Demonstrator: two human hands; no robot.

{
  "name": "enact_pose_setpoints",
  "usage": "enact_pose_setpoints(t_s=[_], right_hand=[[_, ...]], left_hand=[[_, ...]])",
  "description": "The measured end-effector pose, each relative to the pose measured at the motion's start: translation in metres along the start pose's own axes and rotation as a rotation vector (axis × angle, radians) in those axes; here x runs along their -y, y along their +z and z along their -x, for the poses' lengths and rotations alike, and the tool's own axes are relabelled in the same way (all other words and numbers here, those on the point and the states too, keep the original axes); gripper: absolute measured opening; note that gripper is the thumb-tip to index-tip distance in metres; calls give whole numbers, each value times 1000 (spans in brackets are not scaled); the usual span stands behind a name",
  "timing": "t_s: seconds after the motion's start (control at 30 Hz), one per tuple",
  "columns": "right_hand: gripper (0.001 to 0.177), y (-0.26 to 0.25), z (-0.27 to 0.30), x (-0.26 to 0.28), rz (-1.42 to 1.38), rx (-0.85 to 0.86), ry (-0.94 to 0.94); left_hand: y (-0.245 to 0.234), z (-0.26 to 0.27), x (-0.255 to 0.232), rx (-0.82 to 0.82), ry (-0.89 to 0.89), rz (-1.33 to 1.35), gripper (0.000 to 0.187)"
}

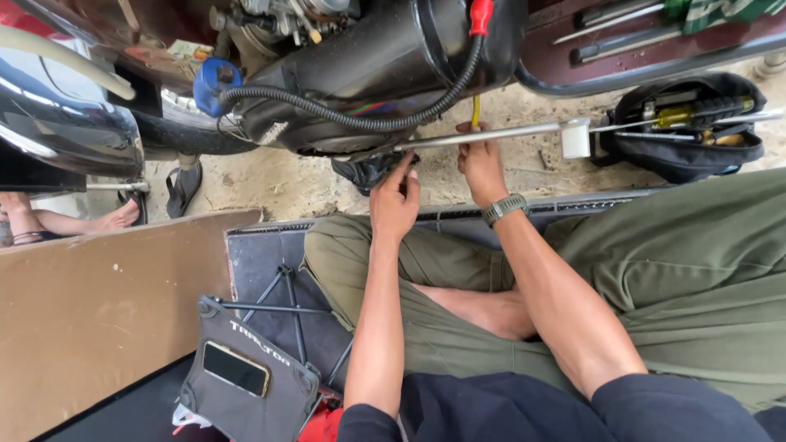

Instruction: The person sits on the ground and uses a yellow-handled screwdriver to work on the engine area of a scooter. They manipulate a small black part and then use a green cloth to wipe the engine casing.

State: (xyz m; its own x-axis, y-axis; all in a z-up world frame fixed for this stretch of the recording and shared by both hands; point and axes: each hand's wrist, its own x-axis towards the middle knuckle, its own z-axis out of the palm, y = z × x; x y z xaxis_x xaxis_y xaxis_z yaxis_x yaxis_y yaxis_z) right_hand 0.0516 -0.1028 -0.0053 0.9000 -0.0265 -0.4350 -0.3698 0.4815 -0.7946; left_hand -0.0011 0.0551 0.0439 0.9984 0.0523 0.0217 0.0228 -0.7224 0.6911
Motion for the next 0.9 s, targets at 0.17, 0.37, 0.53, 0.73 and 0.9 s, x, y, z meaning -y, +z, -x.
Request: enact_pose_setpoints(t_s=[0.17, 0.37, 0.53, 0.73, 0.9], right_hand=[[37, 3, 1, -9, 78, 21, 64], [34, 5, -2, 0, 48, -1, 57], [38, -3, 1, 4, 140, -31, 5], [46, -40, -13, -41, 644, -117, 30], [48, -39, -1, -17, 1105, 165, -55]], left_hand=[[10, -2, 7, 7, 22, -101, 37], [9, -1, 3, -37, 59, -194, 34], [8, 0, 2, -61, 66, -163, 33], [9, -1, 13, -204, 5, -35, 24], [-11, -9, 29, -513, -308, 574, 19]])
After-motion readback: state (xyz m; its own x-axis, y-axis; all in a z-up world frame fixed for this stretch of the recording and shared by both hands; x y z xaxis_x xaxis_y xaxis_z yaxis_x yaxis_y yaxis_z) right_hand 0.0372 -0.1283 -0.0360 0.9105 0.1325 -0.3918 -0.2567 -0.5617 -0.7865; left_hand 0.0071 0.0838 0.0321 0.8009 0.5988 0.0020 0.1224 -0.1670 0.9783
